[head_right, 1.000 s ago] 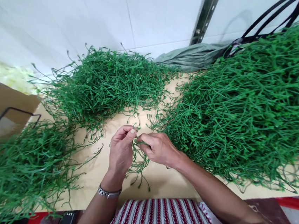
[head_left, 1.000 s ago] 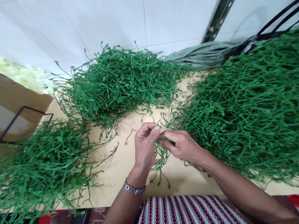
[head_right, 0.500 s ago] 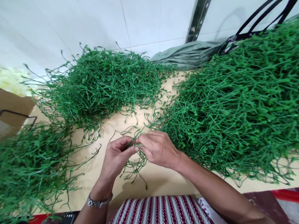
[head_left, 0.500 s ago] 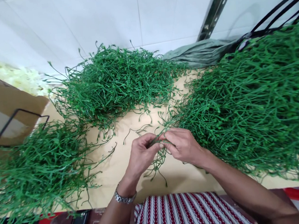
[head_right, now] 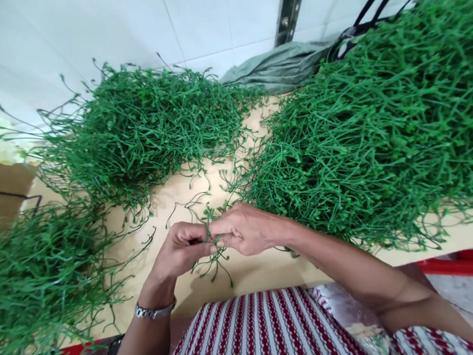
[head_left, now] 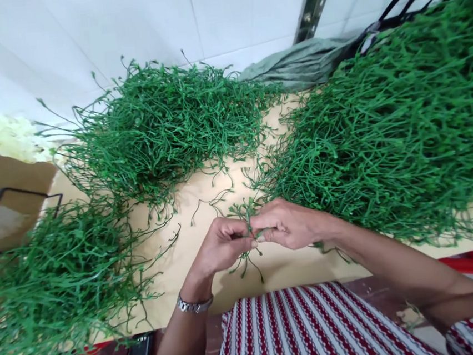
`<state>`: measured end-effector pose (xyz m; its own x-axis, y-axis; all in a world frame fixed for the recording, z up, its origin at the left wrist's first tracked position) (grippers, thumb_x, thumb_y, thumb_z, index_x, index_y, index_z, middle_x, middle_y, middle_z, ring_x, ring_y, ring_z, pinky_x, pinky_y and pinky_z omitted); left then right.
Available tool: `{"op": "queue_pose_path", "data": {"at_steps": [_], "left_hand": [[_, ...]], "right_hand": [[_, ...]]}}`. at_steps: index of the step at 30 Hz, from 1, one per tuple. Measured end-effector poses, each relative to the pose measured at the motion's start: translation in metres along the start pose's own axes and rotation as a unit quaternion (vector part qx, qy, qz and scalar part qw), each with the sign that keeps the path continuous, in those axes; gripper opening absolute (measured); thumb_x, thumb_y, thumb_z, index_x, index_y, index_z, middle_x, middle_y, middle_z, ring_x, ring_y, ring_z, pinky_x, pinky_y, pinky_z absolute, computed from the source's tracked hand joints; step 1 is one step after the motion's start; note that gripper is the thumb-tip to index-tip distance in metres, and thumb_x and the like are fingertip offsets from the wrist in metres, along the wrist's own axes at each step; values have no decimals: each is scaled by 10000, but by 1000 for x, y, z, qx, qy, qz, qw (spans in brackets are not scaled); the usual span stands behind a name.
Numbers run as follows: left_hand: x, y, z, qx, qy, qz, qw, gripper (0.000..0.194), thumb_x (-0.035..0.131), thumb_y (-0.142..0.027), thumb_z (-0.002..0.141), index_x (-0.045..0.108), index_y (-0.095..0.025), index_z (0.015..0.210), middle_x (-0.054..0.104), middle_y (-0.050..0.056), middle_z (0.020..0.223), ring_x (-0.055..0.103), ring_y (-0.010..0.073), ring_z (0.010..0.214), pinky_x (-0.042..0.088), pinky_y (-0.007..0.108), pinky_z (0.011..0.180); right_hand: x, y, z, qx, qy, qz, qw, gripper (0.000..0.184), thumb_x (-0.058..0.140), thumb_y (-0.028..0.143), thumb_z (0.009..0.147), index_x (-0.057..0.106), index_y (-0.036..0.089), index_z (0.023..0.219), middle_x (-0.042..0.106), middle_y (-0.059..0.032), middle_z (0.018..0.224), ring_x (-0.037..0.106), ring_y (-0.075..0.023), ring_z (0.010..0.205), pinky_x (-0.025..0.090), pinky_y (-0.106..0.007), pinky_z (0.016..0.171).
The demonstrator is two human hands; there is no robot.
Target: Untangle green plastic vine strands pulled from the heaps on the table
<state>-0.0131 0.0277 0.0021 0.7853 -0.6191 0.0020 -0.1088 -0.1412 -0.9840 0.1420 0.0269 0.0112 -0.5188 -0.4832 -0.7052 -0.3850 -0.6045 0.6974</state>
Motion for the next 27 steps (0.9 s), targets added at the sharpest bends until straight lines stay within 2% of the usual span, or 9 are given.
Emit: {"op": "queue_pose_path", "data": {"at_steps": [6, 12, 14, 16, 19, 22, 25, 27], "left_hand": [[1, 0, 0, -26, 32, -12, 999, 413, 710, -333, 597, 419, -145, 372, 322, -42, 415, 262, 61, 417, 186, 221, 412], [-4, 0, 1, -40, 67, -8, 997, 386, 711, -339, 598, 468, -138, 375, 301, -41, 409, 249, 65, 423, 174, 232, 421], [-9, -3, 2, -34, 65, -3, 997, 356, 714, -326, 603, 508, -136, 384, 321, -34, 410, 264, 68, 421, 184, 235, 419], [-15, -7, 3, -27, 38, 2, 999, 299, 724, -300, 605, 563, -135, 414, 358, -25, 419, 283, 72, 423, 198, 234, 417], [-21, -8, 4, -13, -18, -31, 999, 195, 741, -290, 598, 650, -141, 512, 444, -6, 455, 324, 79, 445, 241, 228, 425], [-21, -3, 7, 16, -75, -106, 991, 169, 750, -308, 592, 705, -150, 627, 552, 23, 535, 396, 90, 493, 304, 226, 468], [-16, 2, 8, 24, -108, -150, 983, 185, 744, -318, 602, 722, -149, 672, 602, 41, 591, 430, 90, 510, 324, 223, 483], [-11, 4, 9, 24, -118, -162, 979, 175, 749, -303, 594, 722, -148, 671, 590, 30, 566, 411, 79, 483, 311, 215, 461]], "right_hand": [[5, -1, -1, 44, 40, 113, 992, 167, 482, 156, 783, 461, 167, 619, 341, 57, 535, 327, -73, 491, 244, -208, 488], [9, 2, -3, 64, 36, 133, 988, 196, 486, 161, 792, 457, 161, 599, 314, 62, 529, 302, -66, 480, 221, -201, 462], [8, 4, -6, 61, 55, 133, 988, 162, 480, 139, 793, 505, 159, 635, 321, 64, 524, 299, -65, 468, 216, -201, 456], [3, 5, -9, 65, 65, 139, 986, 127, 476, 139, 804, 554, 162, 707, 355, 63, 530, 309, -65, 464, 221, -199, 455], [-10, 4, -11, 83, 13, 136, 987, 122, 462, 220, 850, 558, 167, 795, 388, 58, 546, 336, -73, 482, 246, -197, 467], [-18, 0, -8, 100, -91, 128, 982, 149, 409, 240, 880, 513, 170, 799, 438, 27, 636, 404, -97, 583, 319, -212, 549], [-14, -4, -2, 117, -191, 163, 961, 164, 356, 250, 901, 482, 177, 826, 481, -11, 766, 444, -120, 705, 364, -238, 650], [-7, -5, 3, 128, -219, 183, 950, 166, 348, 269, 905, 467, 183, 828, 463, 0, 746, 429, -115, 678, 360, -233, 633]]}}
Point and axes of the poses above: each hand's wrist, its own z-axis towards the middle knuckle, its own x-axis out of the palm, y = z × x, the point moved 2 cm from there along z, towards the middle knuckle
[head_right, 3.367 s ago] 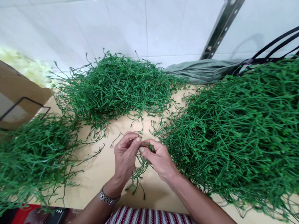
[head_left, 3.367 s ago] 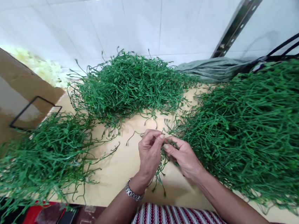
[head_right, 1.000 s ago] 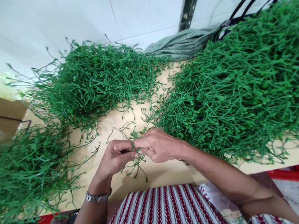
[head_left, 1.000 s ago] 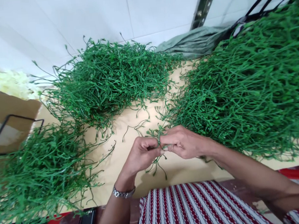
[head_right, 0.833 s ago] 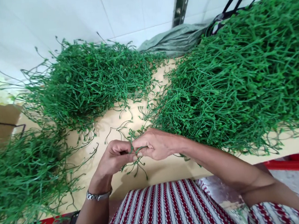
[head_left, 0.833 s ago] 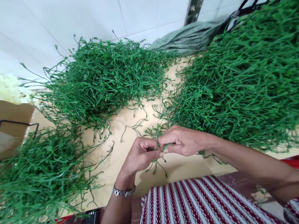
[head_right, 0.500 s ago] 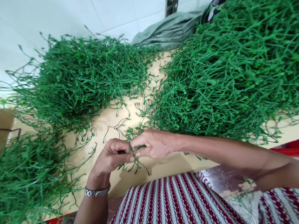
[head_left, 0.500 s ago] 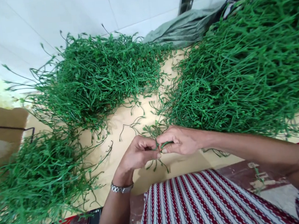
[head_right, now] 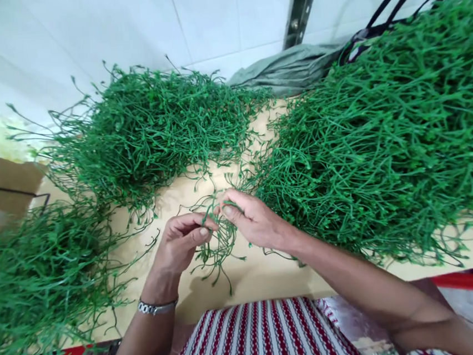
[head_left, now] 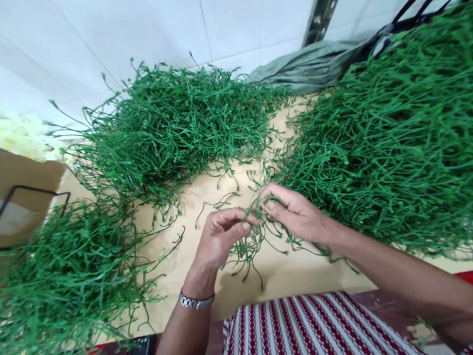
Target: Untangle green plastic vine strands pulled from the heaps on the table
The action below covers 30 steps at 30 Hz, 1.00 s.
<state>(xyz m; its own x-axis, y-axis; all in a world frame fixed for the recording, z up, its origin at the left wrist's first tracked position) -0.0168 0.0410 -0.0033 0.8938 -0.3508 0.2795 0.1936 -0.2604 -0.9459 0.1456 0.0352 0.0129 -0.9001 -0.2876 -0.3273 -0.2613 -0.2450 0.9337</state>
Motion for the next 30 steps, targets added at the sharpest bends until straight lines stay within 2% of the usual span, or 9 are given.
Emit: {"op": "queue_pose_path", "data": {"at_steps": [4, 8, 10, 14, 18, 22, 26, 30], "left_hand": [[8, 2, 0, 25, -52, -19, 998, 112, 735, -239, 611, 707, -161, 685, 563, -7, 548, 343, 48, 434, 272, 194, 425], [12, 3, 2, 106, -110, 14, 988, 1, 689, -172, 662, 688, -171, 663, 568, -9, 607, 443, 72, 528, 361, 195, 512], [14, 5, 3, 137, -124, 43, 982, 26, 668, -163, 685, 679, -166, 662, 554, -2, 646, 491, 92, 596, 393, 201, 560], [16, 10, 5, 140, -123, 32, 982, 63, 648, -205, 712, 652, -159, 669, 516, -5, 682, 520, 104, 598, 425, 221, 565], [15, 11, 5, 169, -157, 41, 972, 34, 663, -187, 695, 641, -169, 677, 522, -8, 681, 520, 111, 643, 415, 219, 604], [14, 10, 3, 192, -167, 118, 960, 21, 645, -163, 711, 652, -175, 695, 536, 8, 683, 517, 132, 681, 396, 237, 630], [12, 9, 0, 204, -149, 138, 958, 36, 628, -152, 723, 643, -179, 705, 528, 8, 680, 500, 131, 662, 384, 238, 607], [10, 5, -1, 162, -120, 123, 972, 25, 628, -186, 722, 641, -166, 732, 550, 18, 703, 514, 135, 665, 392, 232, 601]], "right_hand": [[17, -8, 4, 55, -24, 24, 998, 185, 349, 297, 901, 419, 192, 765, 375, 39, 642, 353, -100, 577, 308, -210, 534], [27, -18, 5, 68, -32, 74, 994, 199, 350, 329, 898, 391, 199, 753, 356, 45, 637, 331, -97, 567, 280, -201, 501], [30, -24, 4, 88, -29, 107, 990, 211, 362, 357, 895, 398, 197, 762, 367, 45, 638, 331, -93, 558, 276, -198, 488], [34, -29, 0, 137, -13, 208, 968, 231, 392, 416, 882, 421, 196, 815, 406, 45, 636, 327, -76, 510, 248, -185, 438], [31, -21, -2, 159, -1, 250, 955, 262, 481, 435, 835, 469, 178, 886, 336, 68, 584, 235, -58, 454, 184, -186, 395], [24, -11, 0, 164, 17, 210, 964, 263, 588, 405, 764, 504, 165, 831, 324, 74, 558, 237, -58, 460, 178, -195, 402], [20, -8, 3, 144, 36, 131, 980, 222, 564, 363, 779, 522, 156, 710, 363, 57, 557, 289, -69, 488, 231, -205, 440], [18, -10, 2, 109, 34, 49, 992, 174, 496, 286, 809, 551, 158, 704, 409, 46, 549, 361, -88, 517, 284, -210, 480]]}}
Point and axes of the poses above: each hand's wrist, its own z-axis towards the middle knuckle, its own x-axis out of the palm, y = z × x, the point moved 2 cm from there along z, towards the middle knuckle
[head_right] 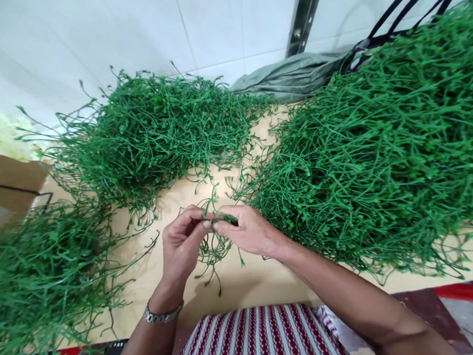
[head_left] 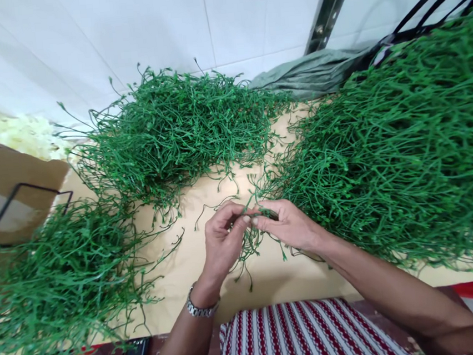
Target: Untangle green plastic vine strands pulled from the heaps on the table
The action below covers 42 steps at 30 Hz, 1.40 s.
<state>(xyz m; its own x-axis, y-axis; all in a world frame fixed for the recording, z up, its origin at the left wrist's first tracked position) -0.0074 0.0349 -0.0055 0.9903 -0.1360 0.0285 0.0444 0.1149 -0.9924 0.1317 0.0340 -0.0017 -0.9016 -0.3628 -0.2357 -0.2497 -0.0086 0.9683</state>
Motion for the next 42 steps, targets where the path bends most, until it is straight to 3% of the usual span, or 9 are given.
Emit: {"op": "queue_pose_path", "data": {"at_steps": [5, 11, 20, 25, 29, 32, 35, 38, 42], "left_hand": [[-2, -9, 1, -33, 37, 64, 997, 80, 601, -224, 727, 605, -146, 709, 502, -11, 621, 413, 92, 530, 313, 213, 497], [-3, -10, 3, -38, 68, 147, 986, 202, 548, -209, 737, 489, -143, 555, 369, -38, 546, 344, 87, 529, 272, 212, 496], [-3, -11, 8, -85, 100, 88, 987, 175, 537, -196, 687, 468, -138, 538, 380, -40, 542, 351, 83, 540, 275, 217, 510], [-2, -14, 21, -105, 128, 84, 983, 143, 515, -182, 669, 486, -131, 539, 353, -54, 497, 297, 64, 480, 218, 211, 458], [-1, -27, 36, -55, 156, 150, 975, 143, 489, -154, 684, 496, -128, 544, 316, -64, 481, 264, 58, 464, 186, 204, 442], [0, -39, 47, -18, 223, 202, 954, 129, 496, -130, 682, 505, -124, 553, 334, -59, 494, 288, 59, 475, 193, 202, 447], [0, -46, 56, -29, 286, 206, 935, 177, 529, -136, 669, 464, -130, 505, 289, -70, 473, 245, 50, 454, 159, 206, 433], [0, -52, 61, -55, 327, 159, 930, 228, 565, -168, 655, 436, -136, 470, 264, -78, 454, 208, 43, 437, 131, 211, 422], [1, -57, 53, -83, 359, 84, 926, 262, 606, -198, 651, 435, -136, 463, 288, -76, 438, 209, 40, 425, 132, 218, 425]], "right_hand": [[1, 2, -4, -34, -33, -110, 993, 128, 447, 193, 792, 530, 161, 701, 444, 37, 563, 388, -91, 528, 290, -205, 497], [6, 8, -6, -87, -34, -239, 966, 151, 420, 112, 746, 427, 171, 607, 346, 54, 523, 310, -74, 475, 238, -215, 490], [-2, 10, -7, -68, 27, -310, 948, 168, 511, 308, 828, 558, 147, 840, 483, 35, 569, 395, -86, 480, 251, -209, 483], [-3, 13, 1, -106, -21, -410, 906, 159, 490, 268, 851, 583, 143, 823, 610, -33, 689, 542, -142, 612, 297, -238, 555], [-7, 24, 8, -113, -57, -503, 855, 196, 433, 256, 869, 595, 146, 853, 651, -65, 714, 580, -176, 613, 253, -265, 527], [-13, 35, 11, -98, -35, -551, 828, 205, 430, 270, 868, 597, 156, 834, 660, -70, 696, 579, -182, 585, 212, -269, 504], [-19, 45, 14, -103, 10, -571, 814, 211, 431, 274, 867, 595, 162, 794, 651, -66, 672, 556, -172, 556, 187, -267, 497], [-25, 53, 13, -119, 48, -549, 826, 228, 436, 274, 862, 579, 158, 728, 596, -41, 607, 489, -137, 514, 177, -263, 496], [-33, 55, 8, -155, 115, -396, 898, 278, 461, 254, 842, 497, 151, 585, 383, 42, 487, 327, -72, 457, 192, -232, 485]]}}
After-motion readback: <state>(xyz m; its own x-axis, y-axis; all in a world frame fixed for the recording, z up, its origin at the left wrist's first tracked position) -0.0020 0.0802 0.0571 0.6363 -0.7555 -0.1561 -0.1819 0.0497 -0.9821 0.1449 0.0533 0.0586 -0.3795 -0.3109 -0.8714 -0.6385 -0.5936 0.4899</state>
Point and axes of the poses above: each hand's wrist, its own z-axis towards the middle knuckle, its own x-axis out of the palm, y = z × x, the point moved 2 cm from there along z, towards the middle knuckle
